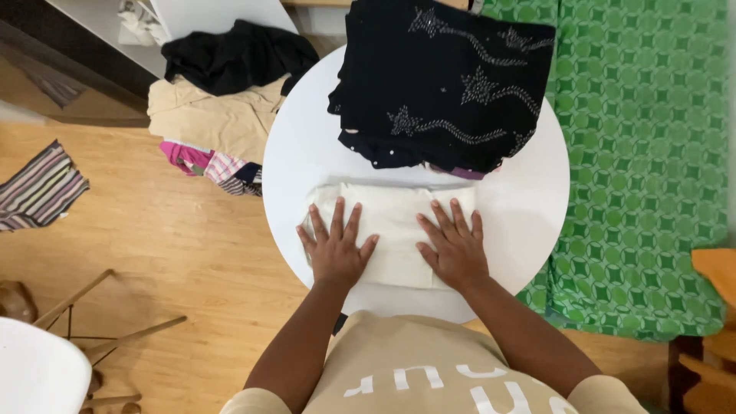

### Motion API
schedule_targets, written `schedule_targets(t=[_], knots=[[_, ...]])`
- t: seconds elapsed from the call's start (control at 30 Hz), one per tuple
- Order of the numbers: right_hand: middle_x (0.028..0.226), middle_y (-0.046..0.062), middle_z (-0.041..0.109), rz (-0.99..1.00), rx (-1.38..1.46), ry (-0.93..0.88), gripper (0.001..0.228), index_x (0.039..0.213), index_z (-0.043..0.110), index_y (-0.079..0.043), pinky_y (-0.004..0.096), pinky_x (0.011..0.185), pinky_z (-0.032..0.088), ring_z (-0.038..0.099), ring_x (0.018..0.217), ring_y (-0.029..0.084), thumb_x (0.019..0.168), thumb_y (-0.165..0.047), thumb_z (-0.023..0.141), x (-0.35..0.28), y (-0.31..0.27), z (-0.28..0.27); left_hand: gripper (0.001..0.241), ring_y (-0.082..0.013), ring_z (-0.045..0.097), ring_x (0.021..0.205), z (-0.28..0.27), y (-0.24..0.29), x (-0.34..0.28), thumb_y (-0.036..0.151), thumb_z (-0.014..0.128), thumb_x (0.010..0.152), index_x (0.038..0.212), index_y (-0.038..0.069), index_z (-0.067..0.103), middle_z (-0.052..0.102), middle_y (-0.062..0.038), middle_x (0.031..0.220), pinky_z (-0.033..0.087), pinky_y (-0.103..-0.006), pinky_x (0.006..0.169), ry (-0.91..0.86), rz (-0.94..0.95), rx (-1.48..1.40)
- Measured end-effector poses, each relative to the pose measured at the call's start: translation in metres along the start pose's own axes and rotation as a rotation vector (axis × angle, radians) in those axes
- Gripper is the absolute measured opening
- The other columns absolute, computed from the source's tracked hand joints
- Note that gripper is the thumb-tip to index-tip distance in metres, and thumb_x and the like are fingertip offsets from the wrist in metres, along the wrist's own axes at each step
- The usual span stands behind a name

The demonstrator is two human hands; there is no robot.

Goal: The person folds a white shirt and a black shirt on a white round table. They smooth out the fabric, fold the sleeves and sides, and stack the folded garments on top of each other.

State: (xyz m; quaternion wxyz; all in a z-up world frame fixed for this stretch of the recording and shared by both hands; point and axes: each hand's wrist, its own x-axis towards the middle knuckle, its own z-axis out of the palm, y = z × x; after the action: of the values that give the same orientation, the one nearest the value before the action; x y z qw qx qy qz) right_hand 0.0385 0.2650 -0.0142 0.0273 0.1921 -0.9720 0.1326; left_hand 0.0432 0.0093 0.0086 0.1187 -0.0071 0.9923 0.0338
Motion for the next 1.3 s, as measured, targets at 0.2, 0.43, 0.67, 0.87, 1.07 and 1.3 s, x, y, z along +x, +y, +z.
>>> schedule_targets(t=[0.2, 0.43, 0.67, 0.87, 1.07, 1.3], knots=[[0.165, 0.004, 0.036, -0.025, -0.018, 0.027, 0.054, 0.149, 0.052, -0.028, 0.062, 0.121, 0.011, 0.020, 0.157, 0.028, 0.102, -0.053, 0.048, -0.001, 0.002, 0.000, 0.077, -0.0462, -0.006, 0.152, 0.002, -0.001, 0.003, 0.075, 0.031, 0.094, 0.161, 0.037, 0.019, 0.007, 0.001, 0.170, 0.002, -0.0750, 0.114, -0.019, 0.014, 0.000], [0.166, 0.004, 0.030, 0.041, 0.051, -0.061, 0.057, 0.148, 0.052, -0.029, 0.060, 0.120, 0.011, 0.014, 0.157, 0.030, 0.098, -0.057, 0.049, -0.010, 0.005, -0.003, 0.079, -0.0457, -0.008, 0.153, -0.010, -0.002, 0.002, 0.076, 0.030, 0.095, 0.162, 0.037, 0.017, 0.003, 0.002, 0.171, 0.000, -0.0729, 0.117, -0.092, 0.015, -0.049], [0.165, 0.027, 0.018, 0.453, 0.269, 0.098, 0.075, 0.154, 0.042, -0.015, 0.058, 0.117, 0.022, 0.016, 0.148, 0.048, 0.090, -0.046, 0.067, -0.054, 0.012, 0.018, 0.076, -0.0443, -0.010, 0.154, -0.017, -0.004, 0.008, 0.074, 0.030, 0.096, 0.162, 0.038, 0.016, 0.003, 0.001, 0.172, -0.002, -0.0719, 0.117, -0.178, 0.014, -0.121], [0.145, 0.023, 0.047, 0.910, 0.828, 0.154, 0.090, 0.159, 0.027, -0.006, 0.048, 0.105, 0.048, 0.053, 0.126, 0.035, 0.087, -0.025, 0.077, -0.037, -0.004, -0.008, 0.076, -0.0426, -0.007, 0.156, -0.019, -0.006, -0.002, 0.064, 0.033, 0.101, 0.162, 0.020, 0.024, 0.012, -0.007, 0.171, -0.002, -0.0705, 0.119, -0.068, 0.065, -0.208], [0.129, 0.011, 0.061, 1.458, 1.564, 0.031, 0.071, 0.147, 0.041, -0.008, 0.045, 0.093, 0.053, 0.062, 0.112, 0.029, 0.088, -0.025, 0.076, -0.017, -0.025, -0.032, 0.064, -0.0431, -0.003, 0.155, -0.042, -0.008, -0.040, 0.046, 0.046, 0.101, 0.153, 0.010, 0.039, 0.019, -0.019, 0.166, 0.003, -0.0630, 0.121, -0.138, 0.339, -0.256], [0.121, 0.011, 0.066, 1.258, 1.536, -0.078, 0.041, 0.126, 0.061, -0.005, 0.043, 0.092, 0.055, 0.064, 0.103, 0.027, 0.087, -0.013, 0.073, 0.012, -0.073, -0.066, 0.037, -0.0359, 0.059, 0.129, -0.044, -0.057, -0.055, 0.023, 0.062, 0.095, 0.124, 0.002, 0.068, 0.064, -0.021, 0.135, 0.046, -0.0400, 0.111, -0.066, 0.281, -0.752]])
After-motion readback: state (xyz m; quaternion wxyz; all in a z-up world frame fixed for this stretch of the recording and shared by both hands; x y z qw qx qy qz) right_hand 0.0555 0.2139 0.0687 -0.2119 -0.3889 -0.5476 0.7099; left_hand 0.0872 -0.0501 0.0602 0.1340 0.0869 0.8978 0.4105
